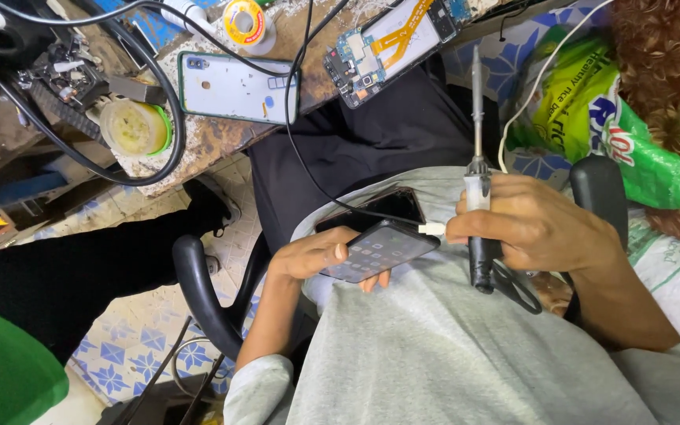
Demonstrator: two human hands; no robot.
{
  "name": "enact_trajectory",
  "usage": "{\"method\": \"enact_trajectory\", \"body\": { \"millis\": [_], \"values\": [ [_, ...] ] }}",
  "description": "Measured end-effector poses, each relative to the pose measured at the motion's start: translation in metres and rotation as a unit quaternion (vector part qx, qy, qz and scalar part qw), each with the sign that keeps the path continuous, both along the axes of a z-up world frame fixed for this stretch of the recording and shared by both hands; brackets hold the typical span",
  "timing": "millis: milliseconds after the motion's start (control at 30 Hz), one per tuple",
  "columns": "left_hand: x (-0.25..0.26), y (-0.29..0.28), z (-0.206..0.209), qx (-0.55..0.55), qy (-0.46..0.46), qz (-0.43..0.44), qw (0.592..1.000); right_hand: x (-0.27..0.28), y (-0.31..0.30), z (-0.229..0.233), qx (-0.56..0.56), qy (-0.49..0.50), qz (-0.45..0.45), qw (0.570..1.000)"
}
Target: The person uses a soldering iron and solder wire to work on a disassembled smartphone motherboard. They apply solder to various points on the circuit board, briefly handle a separate smartphone to check its screen, and continue soldering components on the board.
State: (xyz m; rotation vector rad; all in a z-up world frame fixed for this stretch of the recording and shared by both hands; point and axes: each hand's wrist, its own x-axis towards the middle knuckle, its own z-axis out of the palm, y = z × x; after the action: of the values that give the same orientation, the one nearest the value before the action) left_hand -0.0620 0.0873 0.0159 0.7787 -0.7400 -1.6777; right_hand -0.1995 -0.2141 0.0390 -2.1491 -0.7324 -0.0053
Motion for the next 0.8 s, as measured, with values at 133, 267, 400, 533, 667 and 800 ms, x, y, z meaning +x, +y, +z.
{"method": "enact_trajectory", "body": {
  "millis": [133,267,400,533,667,800],
  "values": [
    [-0.001,0.0,0.003,-0.014,-0.008,0.018,1.0,0.006,0.004,0.011,0.016,0.045,0.004,0.999],
    [0.0,-0.001,0.005,-0.024,-0.03,0.02,0.999,0.01,0.01,0.016,0.041,0.054,-0.018,0.998],
    [0.004,-0.005,0.015,-0.023,-0.076,0.022,0.997,0.007,0.009,0.017,0.062,0.024,-0.034,0.997],
    [0.005,-0.009,0.017,-0.039,-0.119,0.035,0.992,0.003,0.007,0.023,0.052,0.041,-0.04,0.997],
    [0.002,-0.009,0.015,-0.007,-0.187,0.038,0.982,-0.001,0.003,0.025,0.053,0.071,-0.045,0.995],
    [0.001,-0.008,0.015,-0.021,-0.279,0.056,0.958,-0.003,0.001,0.029,0.066,0.085,-0.043,0.993]
  ]
}}
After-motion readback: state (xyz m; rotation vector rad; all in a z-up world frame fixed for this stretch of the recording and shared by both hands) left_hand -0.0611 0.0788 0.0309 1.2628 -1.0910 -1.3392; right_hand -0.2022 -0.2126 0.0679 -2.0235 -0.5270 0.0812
